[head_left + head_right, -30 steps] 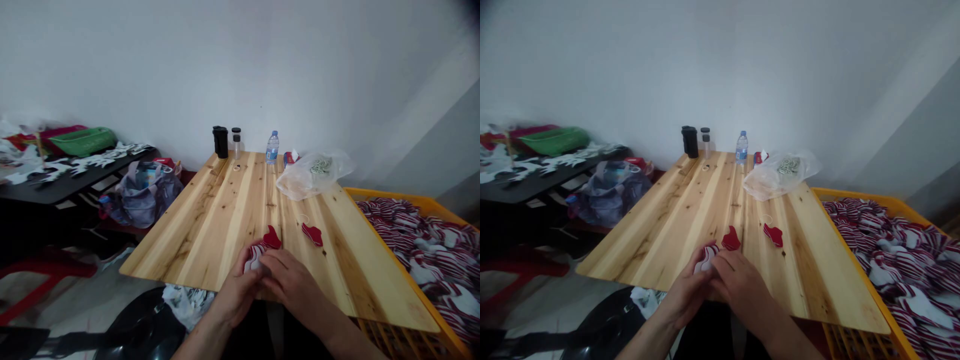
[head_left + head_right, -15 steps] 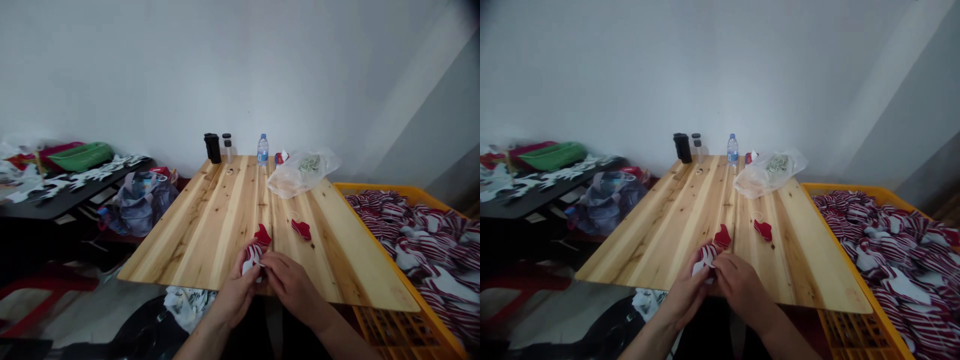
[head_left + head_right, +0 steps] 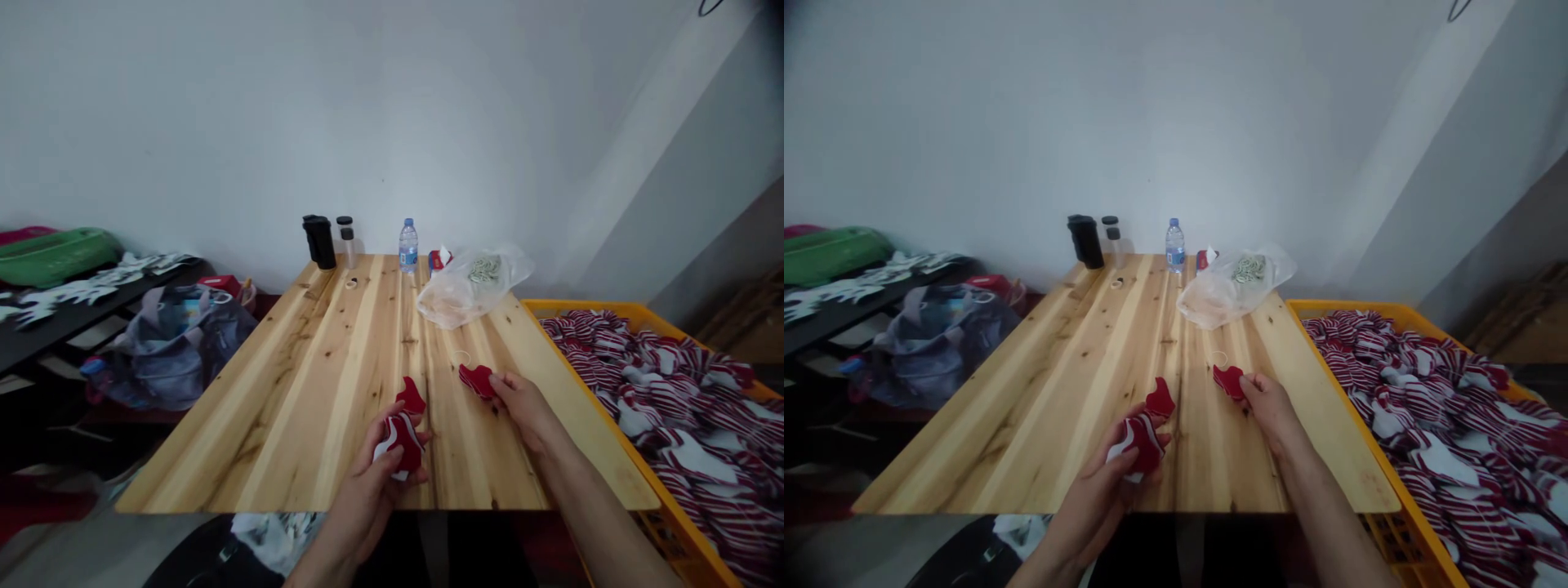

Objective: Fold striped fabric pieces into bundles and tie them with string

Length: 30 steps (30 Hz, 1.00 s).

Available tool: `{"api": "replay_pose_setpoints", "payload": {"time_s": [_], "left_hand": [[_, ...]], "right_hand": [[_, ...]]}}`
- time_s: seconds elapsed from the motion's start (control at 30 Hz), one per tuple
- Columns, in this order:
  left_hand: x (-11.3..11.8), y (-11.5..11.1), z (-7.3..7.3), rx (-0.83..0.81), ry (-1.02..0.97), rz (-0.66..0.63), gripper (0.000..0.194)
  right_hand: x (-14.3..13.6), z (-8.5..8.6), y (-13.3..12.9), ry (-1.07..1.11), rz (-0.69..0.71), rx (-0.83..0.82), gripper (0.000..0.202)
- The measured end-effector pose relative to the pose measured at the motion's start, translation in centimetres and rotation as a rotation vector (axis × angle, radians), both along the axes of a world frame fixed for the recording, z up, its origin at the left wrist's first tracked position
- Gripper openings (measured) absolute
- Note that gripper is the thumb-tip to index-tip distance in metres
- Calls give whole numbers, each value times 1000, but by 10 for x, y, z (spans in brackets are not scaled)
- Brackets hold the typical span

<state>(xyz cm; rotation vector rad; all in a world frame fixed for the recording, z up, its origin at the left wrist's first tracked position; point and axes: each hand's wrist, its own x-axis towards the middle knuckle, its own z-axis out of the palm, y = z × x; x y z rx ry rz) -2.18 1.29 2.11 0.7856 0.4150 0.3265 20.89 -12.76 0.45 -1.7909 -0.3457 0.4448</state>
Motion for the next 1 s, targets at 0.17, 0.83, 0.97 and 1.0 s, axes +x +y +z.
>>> {"api": "replay_pose_setpoints", "payload": {"time_s": [0.17, 0.83, 0.97, 1.0], "left_hand": [[2, 6, -3, -8, -12, 8, 54], [-23, -18, 5, 3, -109, 56, 44], [-30, -17, 4, 67, -35, 90, 45], [-31, -16, 3, 79, -27, 97, 45]], "right_hand": [[7, -16, 7, -20, -39, -100, 28], [-132, 19, 16, -724, 666, 58, 26], [-135, 13, 17, -680, 685, 108, 23], [-137, 11, 18, -681, 677, 119, 24]]}}
